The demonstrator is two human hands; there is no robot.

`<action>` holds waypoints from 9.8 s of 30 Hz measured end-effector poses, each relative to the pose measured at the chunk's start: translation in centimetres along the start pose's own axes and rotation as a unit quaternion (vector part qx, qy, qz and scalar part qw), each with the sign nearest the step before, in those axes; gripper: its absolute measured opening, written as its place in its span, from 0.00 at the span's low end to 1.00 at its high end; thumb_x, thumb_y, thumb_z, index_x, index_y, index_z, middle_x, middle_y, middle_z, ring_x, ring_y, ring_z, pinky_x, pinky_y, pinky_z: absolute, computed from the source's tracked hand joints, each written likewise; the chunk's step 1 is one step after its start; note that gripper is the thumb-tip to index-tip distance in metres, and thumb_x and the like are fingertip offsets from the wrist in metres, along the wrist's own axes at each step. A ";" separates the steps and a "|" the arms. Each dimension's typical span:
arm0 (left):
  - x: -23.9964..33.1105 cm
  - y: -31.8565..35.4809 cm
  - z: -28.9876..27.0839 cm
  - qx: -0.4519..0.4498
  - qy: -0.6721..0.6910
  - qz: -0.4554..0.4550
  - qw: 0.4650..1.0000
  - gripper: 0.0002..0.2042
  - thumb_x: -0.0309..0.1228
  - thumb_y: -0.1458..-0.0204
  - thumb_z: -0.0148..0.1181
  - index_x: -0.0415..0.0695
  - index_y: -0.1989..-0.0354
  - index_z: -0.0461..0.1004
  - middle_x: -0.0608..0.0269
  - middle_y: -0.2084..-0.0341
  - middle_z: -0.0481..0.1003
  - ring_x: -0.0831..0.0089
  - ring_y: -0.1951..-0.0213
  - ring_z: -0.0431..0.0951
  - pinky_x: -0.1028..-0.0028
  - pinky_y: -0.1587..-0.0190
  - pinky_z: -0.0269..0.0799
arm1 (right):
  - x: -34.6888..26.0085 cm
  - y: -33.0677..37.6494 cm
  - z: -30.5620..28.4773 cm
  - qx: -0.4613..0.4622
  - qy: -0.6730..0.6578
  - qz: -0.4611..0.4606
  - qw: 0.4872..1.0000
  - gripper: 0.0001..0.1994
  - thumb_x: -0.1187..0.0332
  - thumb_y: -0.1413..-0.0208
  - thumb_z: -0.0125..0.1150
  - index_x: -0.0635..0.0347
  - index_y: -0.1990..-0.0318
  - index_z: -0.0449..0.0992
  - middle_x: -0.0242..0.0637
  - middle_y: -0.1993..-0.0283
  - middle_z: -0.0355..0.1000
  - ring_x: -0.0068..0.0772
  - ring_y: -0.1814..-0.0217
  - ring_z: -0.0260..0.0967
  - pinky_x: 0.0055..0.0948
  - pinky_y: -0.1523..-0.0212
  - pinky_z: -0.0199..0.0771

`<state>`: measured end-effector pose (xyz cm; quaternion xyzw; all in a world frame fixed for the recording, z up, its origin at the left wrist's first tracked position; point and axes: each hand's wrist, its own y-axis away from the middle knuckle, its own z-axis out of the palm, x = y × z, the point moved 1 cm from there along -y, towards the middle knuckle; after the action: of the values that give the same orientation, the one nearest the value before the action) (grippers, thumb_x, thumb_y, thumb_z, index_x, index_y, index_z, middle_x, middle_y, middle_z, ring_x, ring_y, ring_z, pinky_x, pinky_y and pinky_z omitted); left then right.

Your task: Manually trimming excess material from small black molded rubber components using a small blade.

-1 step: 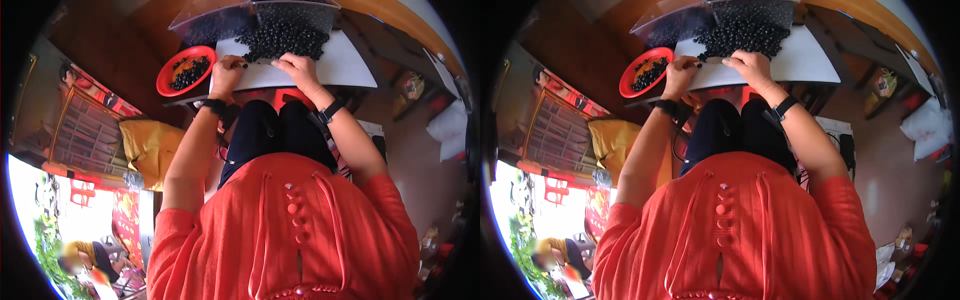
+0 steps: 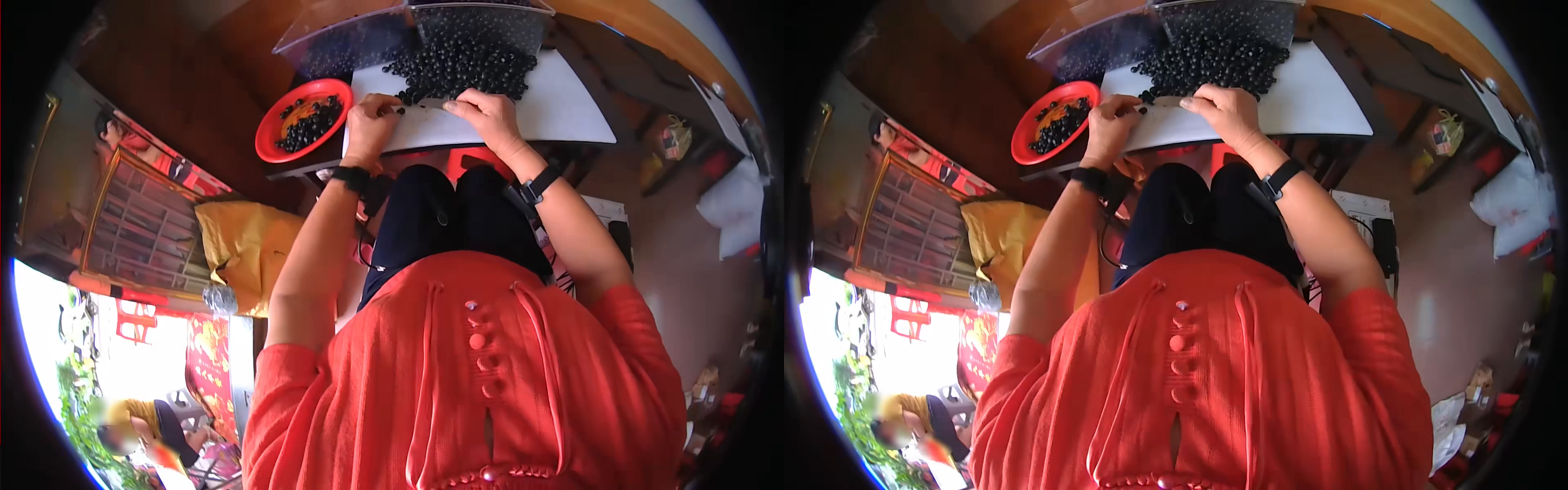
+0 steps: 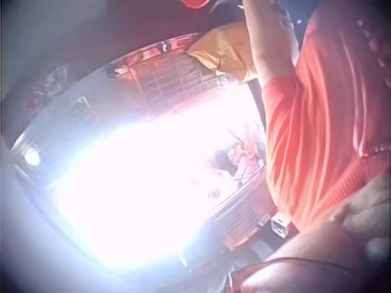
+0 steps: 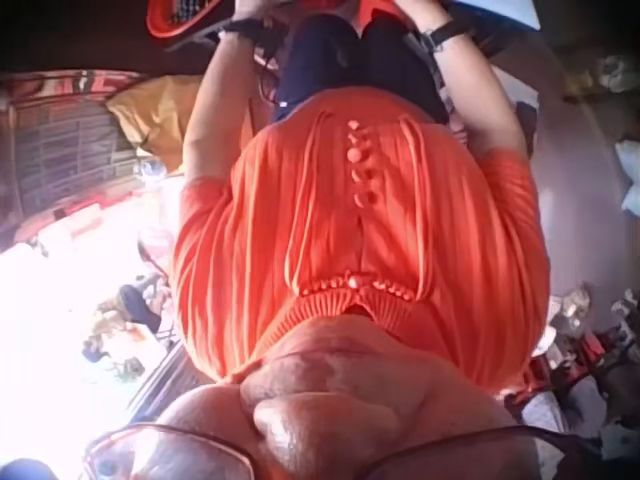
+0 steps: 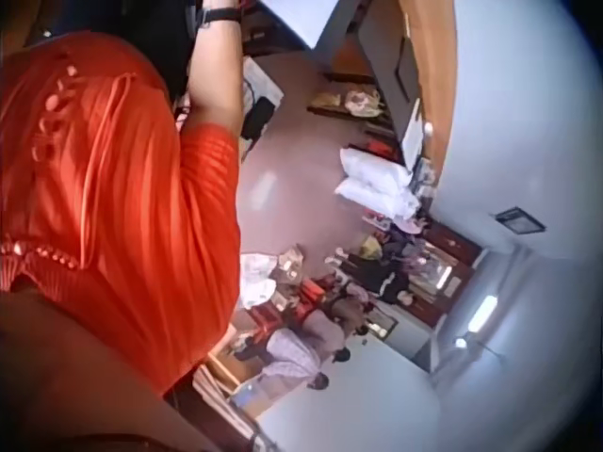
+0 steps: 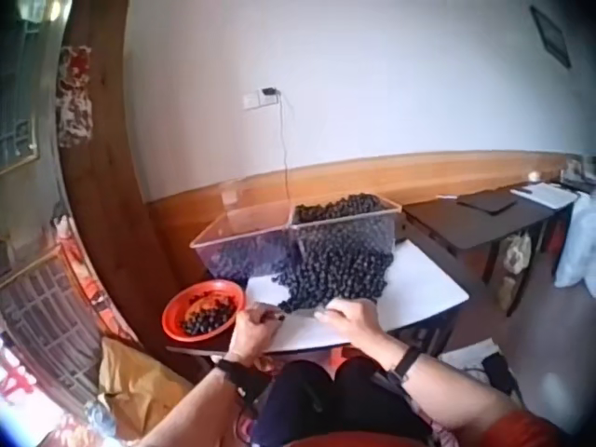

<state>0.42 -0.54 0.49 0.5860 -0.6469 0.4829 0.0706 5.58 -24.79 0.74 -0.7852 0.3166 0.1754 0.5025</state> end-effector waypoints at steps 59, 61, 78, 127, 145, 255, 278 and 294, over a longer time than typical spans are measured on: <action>3.1 0.6 0.1 0.005 -0.141 0.078 0.987 0.06 0.26 0.50 0.68 0.42 0.64 0.84 0.60 0.68 0.76 0.58 0.60 0.76 0.62 0.59 0.74 | -1.7 -0.4 -0.4 0.001 -0.043 -0.056 0.997 0.11 0.64 0.47 0.73 0.60 0.73 0.80 0.34 0.77 0.75 0.35 0.78 0.73 0.33 0.77 0.70; 2.8 0.6 0.1 0.005 -0.141 0.074 0.987 0.06 0.27 0.51 0.69 0.43 0.65 0.84 0.60 0.68 0.76 0.58 0.60 0.76 0.61 0.60 0.75 | -1.8 -0.3 -0.4 -0.003 -0.049 -0.053 0.997 0.11 0.64 0.46 0.73 0.60 0.73 0.80 0.35 0.77 0.75 0.35 0.78 0.73 0.33 0.77 0.70; 3.7 0.3 0.2 -0.026 -0.206 0.126 0.970 0.04 0.23 0.53 0.66 0.40 0.67 0.81 0.56 0.67 0.74 0.53 0.61 0.75 0.59 0.60 0.76 | -2.1 -0.5 -0.4 -0.010 -0.042 -0.038 0.998 0.10 0.65 0.44 0.72 0.61 0.72 0.80 0.35 0.78 0.74 0.33 0.79 0.72 0.32 0.77 0.68; 4.0 1.0 0.5 -0.053 0.531 -0.189 0.824 0.12 0.17 0.35 0.52 0.29 0.47 0.78 0.60 0.59 0.74 0.72 0.65 0.76 0.74 0.64 0.74 | -2.5 -1.6 0.8 -0.049 -0.011 0.049 0.998 0.18 0.61 0.38 0.67 0.58 0.77 0.71 0.36 0.82 0.68 0.38 0.83 0.66 0.38 0.81 0.62; -0.5 -0.4 -11.4 0.070 -0.103 -0.104 0.987 0.11 0.21 0.45 0.63 0.41 0.54 0.84 0.61 0.66 0.75 0.67 0.64 0.77 0.69 0.63 0.75 | -2.6 -1.0 -0.9 0.018 -0.240 0.058 0.969 0.10 0.67 0.35 0.67 0.65 0.65 0.83 0.28 0.76 0.73 0.15 0.75 0.64 0.19 0.73 0.64; 5.2 2.2 -0.9 -0.033 0.549 -0.235 0.802 0.13 0.22 0.33 0.53 0.32 0.43 0.76 0.58 0.63 0.77 0.73 0.63 0.76 0.74 0.62 0.73 | -3.2 -1.2 0.5 -0.066 -0.102 0.121 0.985 0.18 0.55 0.39 0.69 0.61 0.74 0.79 0.35 0.84 0.68 0.28 0.84 0.64 0.32 0.78 0.63; 4.8 2.4 -0.4 -0.045 0.497 -0.167 0.850 0.14 0.17 0.35 0.53 0.32 0.44 0.78 0.64 0.61 0.72 0.75 0.64 0.74 0.76 0.62 0.72 | -3.0 -1.2 0.8 -0.087 -0.071 0.087 0.990 0.18 0.56 0.39 0.68 0.59 0.75 0.77 0.36 0.85 0.69 0.35 0.85 0.66 0.35 0.80 0.62; 5.1 0.6 -8.2 0.105 0.123 -0.179 0.970 0.12 0.16 0.39 0.55 0.36 0.52 0.83 0.68 0.68 0.73 0.83 0.70 0.72 0.81 0.70 0.70 | -2.5 -1.1 -0.9 -0.044 -0.226 0.119 0.966 0.13 0.64 0.38 0.70 0.66 0.68 0.82 0.24 0.79 0.69 0.12 0.76 0.58 0.21 0.76 0.57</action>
<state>-5.49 1.67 7.85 0.6327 -0.4631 0.5960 0.1732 4.45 -24.42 3.37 -0.7031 0.2778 0.4206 0.5016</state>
